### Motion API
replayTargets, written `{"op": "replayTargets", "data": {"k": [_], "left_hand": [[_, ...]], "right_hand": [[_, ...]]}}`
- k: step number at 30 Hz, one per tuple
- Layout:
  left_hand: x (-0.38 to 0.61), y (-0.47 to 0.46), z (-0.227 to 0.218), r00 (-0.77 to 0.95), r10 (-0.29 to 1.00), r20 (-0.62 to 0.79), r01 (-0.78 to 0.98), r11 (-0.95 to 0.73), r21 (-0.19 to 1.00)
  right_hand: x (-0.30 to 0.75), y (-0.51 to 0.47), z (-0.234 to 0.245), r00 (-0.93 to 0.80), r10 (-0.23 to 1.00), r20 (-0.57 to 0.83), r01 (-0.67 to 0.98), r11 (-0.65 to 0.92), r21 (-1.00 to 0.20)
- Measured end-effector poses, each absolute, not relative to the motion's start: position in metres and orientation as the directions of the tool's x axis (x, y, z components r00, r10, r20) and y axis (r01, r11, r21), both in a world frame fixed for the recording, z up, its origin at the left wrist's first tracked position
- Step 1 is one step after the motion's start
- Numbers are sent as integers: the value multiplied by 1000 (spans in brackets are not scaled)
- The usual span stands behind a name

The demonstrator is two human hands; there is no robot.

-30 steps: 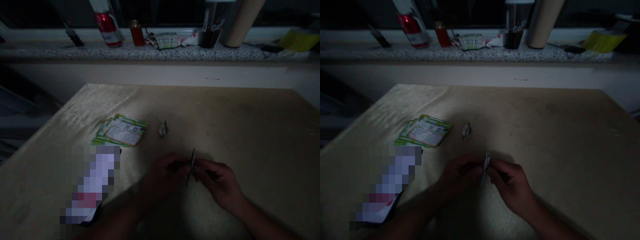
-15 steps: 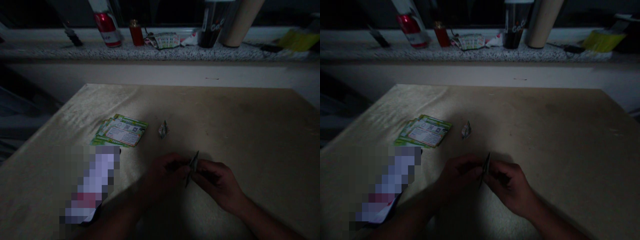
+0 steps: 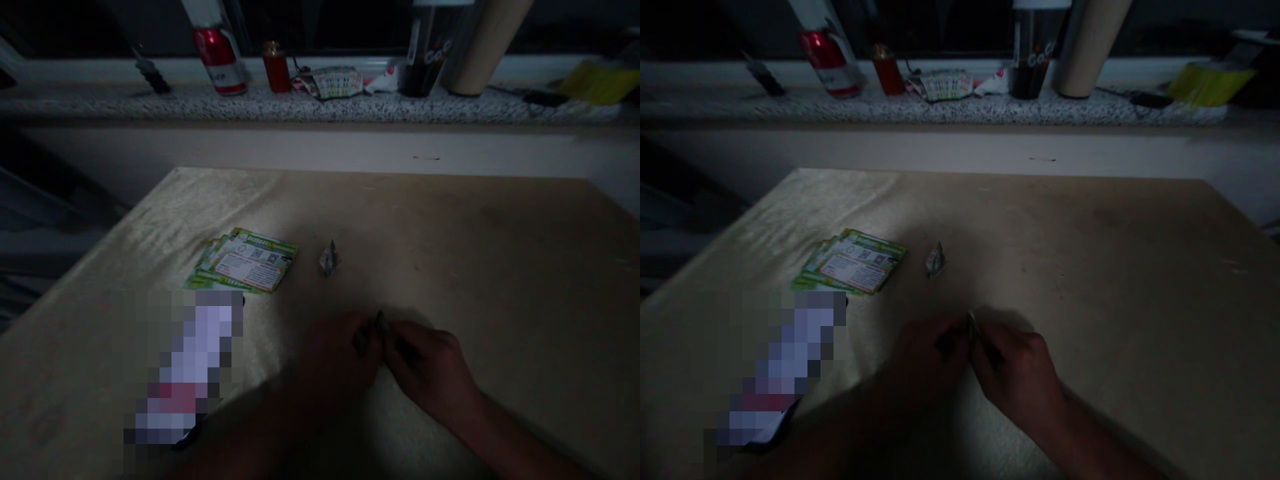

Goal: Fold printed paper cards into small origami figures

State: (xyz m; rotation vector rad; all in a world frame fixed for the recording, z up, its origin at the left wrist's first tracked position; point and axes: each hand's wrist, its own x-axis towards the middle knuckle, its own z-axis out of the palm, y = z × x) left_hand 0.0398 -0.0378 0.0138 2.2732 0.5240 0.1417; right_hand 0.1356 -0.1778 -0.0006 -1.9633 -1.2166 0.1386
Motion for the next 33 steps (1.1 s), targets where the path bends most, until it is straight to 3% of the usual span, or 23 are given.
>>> {"op": "replayTargets", "data": {"k": [7, 14, 20, 23, 29, 33], "left_hand": [[37, -38, 16, 902, 422, -90, 326, -529, 784], [45, -36, 18, 936, 345, -72, 256, -527, 810], [45, -37, 18, 895, 423, -143, 354, -476, 805], [44, -38, 21, 874, 450, -182, 385, -413, 826], [41, -31, 15, 895, 383, -231, 310, -159, 937], [41, -26, 7, 942, 254, -218, 146, 275, 950]], "right_hand": [[137, -178, 1, 498, 782, 376, 736, -151, -660], [138, -177, 2, 449, 796, 405, 757, -99, -646], [138, -181, 1, 496, 784, 373, 770, -199, -606], [137, -182, 2, 529, 782, 330, 731, -223, -645], [135, -180, 5, 628, 761, 161, 499, -235, -834], [135, -179, 2, 682, 731, 30, 268, -211, -940]]}}
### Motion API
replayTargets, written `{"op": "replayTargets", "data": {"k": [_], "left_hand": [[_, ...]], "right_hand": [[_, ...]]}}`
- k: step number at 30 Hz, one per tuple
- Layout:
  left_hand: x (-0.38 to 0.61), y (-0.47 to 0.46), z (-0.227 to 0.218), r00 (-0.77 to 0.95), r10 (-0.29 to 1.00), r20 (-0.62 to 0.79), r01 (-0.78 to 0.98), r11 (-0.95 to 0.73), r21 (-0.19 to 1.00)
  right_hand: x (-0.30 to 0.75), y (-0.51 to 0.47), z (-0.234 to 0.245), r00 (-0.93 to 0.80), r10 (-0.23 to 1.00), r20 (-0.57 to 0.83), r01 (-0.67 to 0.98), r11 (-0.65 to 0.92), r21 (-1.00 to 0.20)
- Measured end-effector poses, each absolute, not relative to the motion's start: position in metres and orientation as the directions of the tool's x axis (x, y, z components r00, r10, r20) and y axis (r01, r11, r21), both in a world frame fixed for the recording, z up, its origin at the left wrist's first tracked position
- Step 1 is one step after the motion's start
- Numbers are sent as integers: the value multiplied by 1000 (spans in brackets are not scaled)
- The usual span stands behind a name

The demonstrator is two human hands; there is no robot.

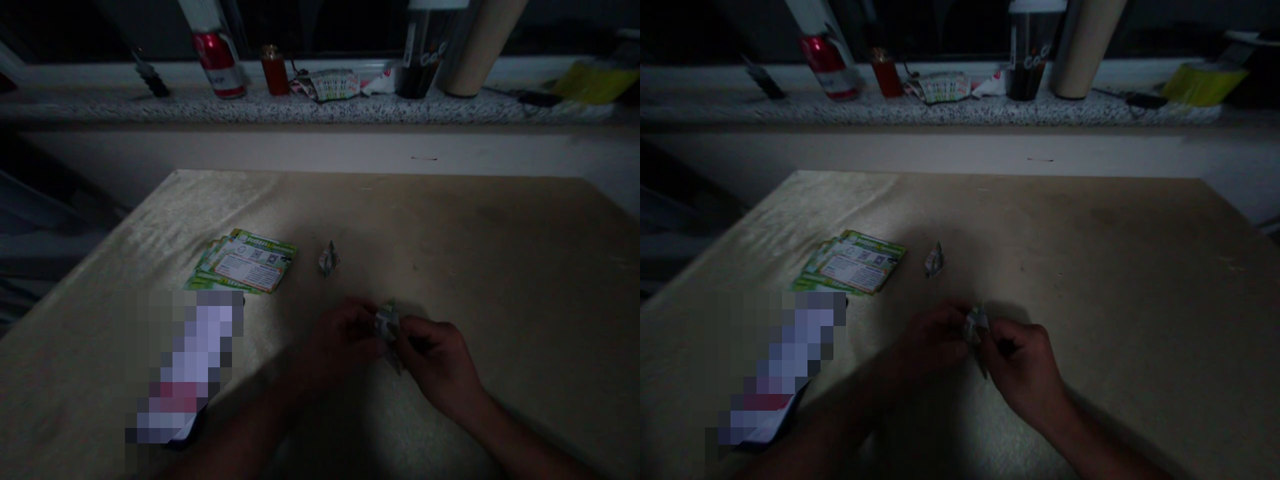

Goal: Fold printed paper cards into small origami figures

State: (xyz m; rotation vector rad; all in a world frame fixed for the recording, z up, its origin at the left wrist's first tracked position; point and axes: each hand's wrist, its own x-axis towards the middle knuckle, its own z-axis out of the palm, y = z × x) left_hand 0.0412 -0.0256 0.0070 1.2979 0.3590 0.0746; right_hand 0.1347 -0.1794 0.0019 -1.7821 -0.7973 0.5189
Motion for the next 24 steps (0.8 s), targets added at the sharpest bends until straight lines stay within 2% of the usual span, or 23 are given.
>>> {"op": "replayTargets", "data": {"k": [2, 6, 9, 14, 16, 18, 21, 24], "left_hand": [[42, -26, 5, 946, 227, -232, 121, 416, 901], [42, -31, 4, 953, 132, -273, 157, 555, 817], [41, -33, 1, 945, 106, -308, 195, 572, 797], [41, -36, 1, 914, 175, -367, 223, 540, 812], [41, -36, 3, 902, 203, -381, 223, 539, 813], [42, -36, 5, 900, 218, -378, 207, 549, 810], [41, -35, 5, 918, 201, -341, 168, 582, 796], [40, -34, 2, 927, 187, -325, 150, 610, 778]], "right_hand": [[135, -179, 1, 683, 730, 7, 226, -202, -953], [136, -178, 2, 689, 725, 1, 212, -200, -957], [135, -177, 3, 682, 731, 33, 260, -200, -945], [132, -178, 2, 694, 716, 76, 316, -208, -925], [133, -180, 2, 722, 677, 141, 350, -182, -919], [135, -183, 3, 692, 672, 262, 469, -142, -872], [138, -186, 6, 501, 747, 437, 664, -8, -748], [140, -186, 8, 417, 768, 487, 731, 36, -682]]}}
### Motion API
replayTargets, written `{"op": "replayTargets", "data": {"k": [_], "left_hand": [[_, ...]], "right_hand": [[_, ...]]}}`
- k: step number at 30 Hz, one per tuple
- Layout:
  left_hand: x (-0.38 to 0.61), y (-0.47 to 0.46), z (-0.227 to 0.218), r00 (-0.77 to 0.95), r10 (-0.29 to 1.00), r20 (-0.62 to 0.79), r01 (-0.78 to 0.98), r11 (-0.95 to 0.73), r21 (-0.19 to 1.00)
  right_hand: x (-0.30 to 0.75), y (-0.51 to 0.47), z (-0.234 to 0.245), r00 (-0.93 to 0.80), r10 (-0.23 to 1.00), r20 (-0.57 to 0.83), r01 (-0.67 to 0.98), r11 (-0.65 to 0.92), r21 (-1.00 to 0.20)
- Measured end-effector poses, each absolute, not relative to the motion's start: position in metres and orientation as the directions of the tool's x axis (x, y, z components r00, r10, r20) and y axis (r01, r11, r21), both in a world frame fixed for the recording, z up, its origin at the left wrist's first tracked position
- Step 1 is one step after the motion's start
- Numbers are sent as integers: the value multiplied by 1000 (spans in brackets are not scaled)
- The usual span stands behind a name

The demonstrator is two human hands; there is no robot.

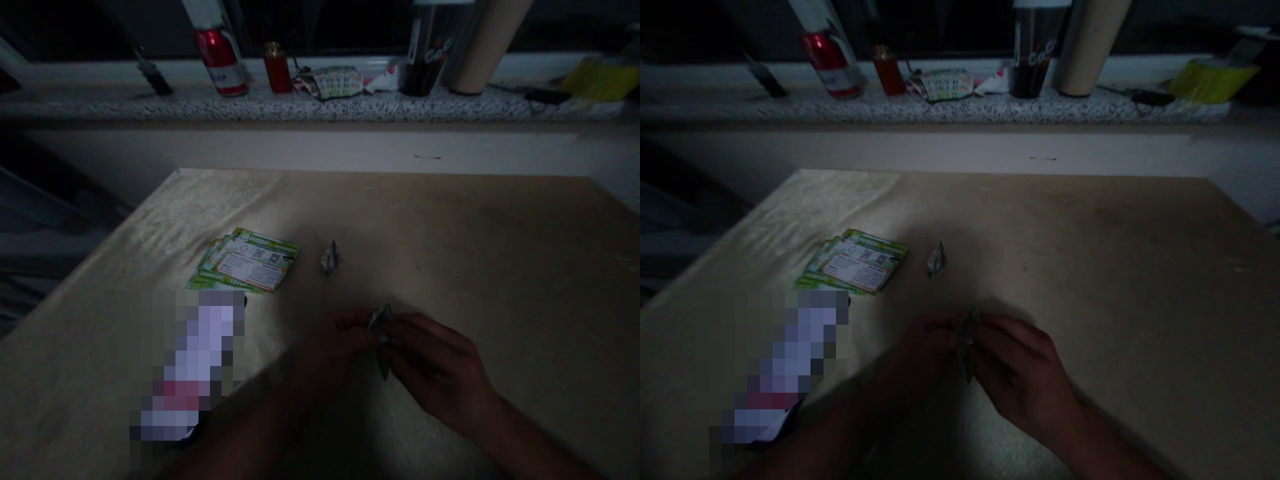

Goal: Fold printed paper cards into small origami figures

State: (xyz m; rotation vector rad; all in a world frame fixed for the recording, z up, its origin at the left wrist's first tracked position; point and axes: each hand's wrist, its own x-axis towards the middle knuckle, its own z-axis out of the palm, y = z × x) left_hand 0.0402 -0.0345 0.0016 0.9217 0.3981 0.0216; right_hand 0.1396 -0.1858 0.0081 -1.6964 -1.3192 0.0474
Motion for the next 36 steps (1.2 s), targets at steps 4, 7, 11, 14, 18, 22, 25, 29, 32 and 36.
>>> {"op": "replayTargets", "data": {"k": [4, 7, 11, 14, 18, 22, 25, 29, 32, 36], "left_hand": [[40, -35, -4, 904, 213, -371, 161, 633, 757], [40, -35, -4, 914, 191, -358, 157, 646, 747], [40, -35, -1, 917, 191, -349, 151, 644, 750], [39, -35, 1, 911, 206, -358, 173, 596, 784], [37, -36, -1, 893, 242, -380, 195, 552, 810], [36, -37, -7, 904, 212, -372, 205, 548, 811], [37, -37, -8, 902, 221, -371, 205, 537, 818], [37, -37, -3, 897, 237, -374, 220, 495, 841], [38, -36, 2, 892, 252, -375, 224, 473, 852], [39, -37, 6, 885, 264, -383, 243, 440, 865]], "right_hand": [[140, -184, 8, 419, 778, 468, 739, 8, -673], [140, -185, 8, 414, 785, 461, 745, -1, -667], [141, -186, 6, 391, 788, 475, 778, -6, -629], [140, -186, 6, 376, 801, 466, 792, -16, -611], [139, -186, 6, 364, 796, 484, 809, -12, -588], [139, -186, 5, 336, 791, 512, 851, -22, -524], [138, -187, 4, 326, 807, 492, 855, -30, -518], [137, -187, 4, 340, 822, 457, 839, -45, -543], [136, -187, 4, 347, 819, 458, 842, -57, -536], [137, -187, 5, 330, 824, 460, 842, -36, -539]]}}
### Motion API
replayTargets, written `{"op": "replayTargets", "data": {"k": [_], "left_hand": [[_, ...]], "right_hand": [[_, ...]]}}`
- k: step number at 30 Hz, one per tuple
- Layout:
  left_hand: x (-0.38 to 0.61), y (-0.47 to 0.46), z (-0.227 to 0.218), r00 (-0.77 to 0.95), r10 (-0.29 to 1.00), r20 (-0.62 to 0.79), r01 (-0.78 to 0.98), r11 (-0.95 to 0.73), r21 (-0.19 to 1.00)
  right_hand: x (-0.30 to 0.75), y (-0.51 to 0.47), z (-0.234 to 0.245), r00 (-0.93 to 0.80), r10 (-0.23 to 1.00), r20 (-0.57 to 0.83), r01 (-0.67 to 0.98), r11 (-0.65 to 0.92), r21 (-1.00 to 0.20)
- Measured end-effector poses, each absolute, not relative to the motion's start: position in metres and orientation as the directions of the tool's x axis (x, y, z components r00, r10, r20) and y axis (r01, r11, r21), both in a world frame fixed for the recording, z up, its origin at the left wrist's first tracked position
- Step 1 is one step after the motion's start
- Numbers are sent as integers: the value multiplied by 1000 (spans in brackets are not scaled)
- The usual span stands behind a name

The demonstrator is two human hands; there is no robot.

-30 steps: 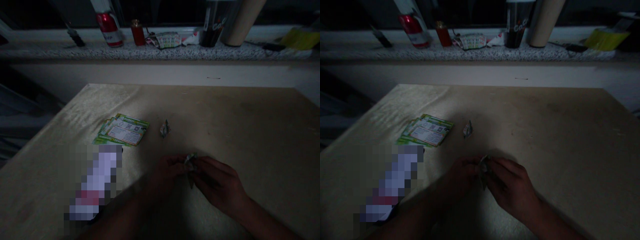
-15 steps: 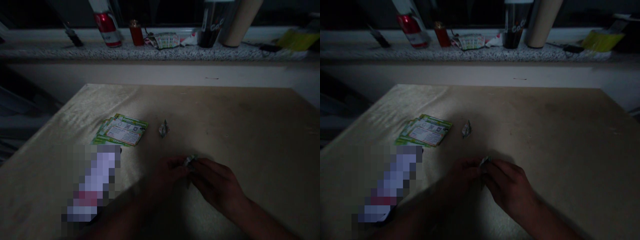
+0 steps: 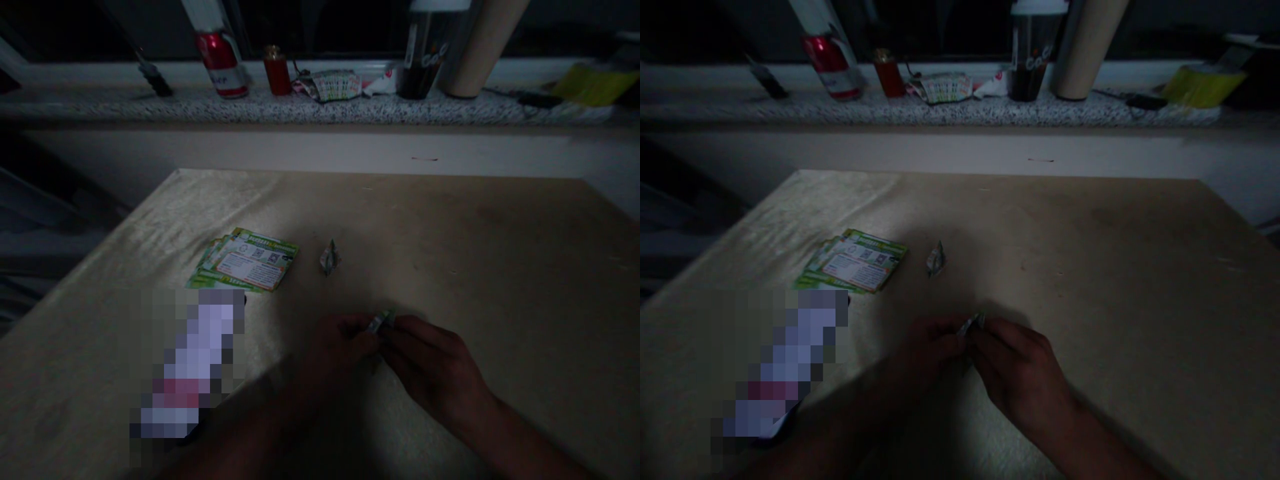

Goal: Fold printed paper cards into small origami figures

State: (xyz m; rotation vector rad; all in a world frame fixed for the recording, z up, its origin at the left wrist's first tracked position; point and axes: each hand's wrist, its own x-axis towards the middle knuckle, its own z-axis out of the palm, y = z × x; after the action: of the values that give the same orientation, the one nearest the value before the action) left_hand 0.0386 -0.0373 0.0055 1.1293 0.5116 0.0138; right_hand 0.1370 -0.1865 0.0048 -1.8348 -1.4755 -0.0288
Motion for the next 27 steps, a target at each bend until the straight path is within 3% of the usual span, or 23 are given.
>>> {"op": "replayTargets", "data": {"k": [10, 16, 22, 27], "left_hand": [[38, -40, 3, 868, 273, -415, 250, 484, 839], [38, -27, 15, 828, 425, -365, 156, 450, 879], [36, -3, 22, 722, 666, -190, 149, 118, 982], [32, 3, 27, 705, 709, -20, 175, -146, 974]], "right_hand": [[139, -188, 22, 291, 907, 305, 836, -87, -541], [158, -159, 46, 275, 949, 154, 853, -166, -495], [186, -105, 72, 331, 944, 7, 881, -306, -360], [203, -57, 82, 328, 943, -56, 920, -332, -206]]}}
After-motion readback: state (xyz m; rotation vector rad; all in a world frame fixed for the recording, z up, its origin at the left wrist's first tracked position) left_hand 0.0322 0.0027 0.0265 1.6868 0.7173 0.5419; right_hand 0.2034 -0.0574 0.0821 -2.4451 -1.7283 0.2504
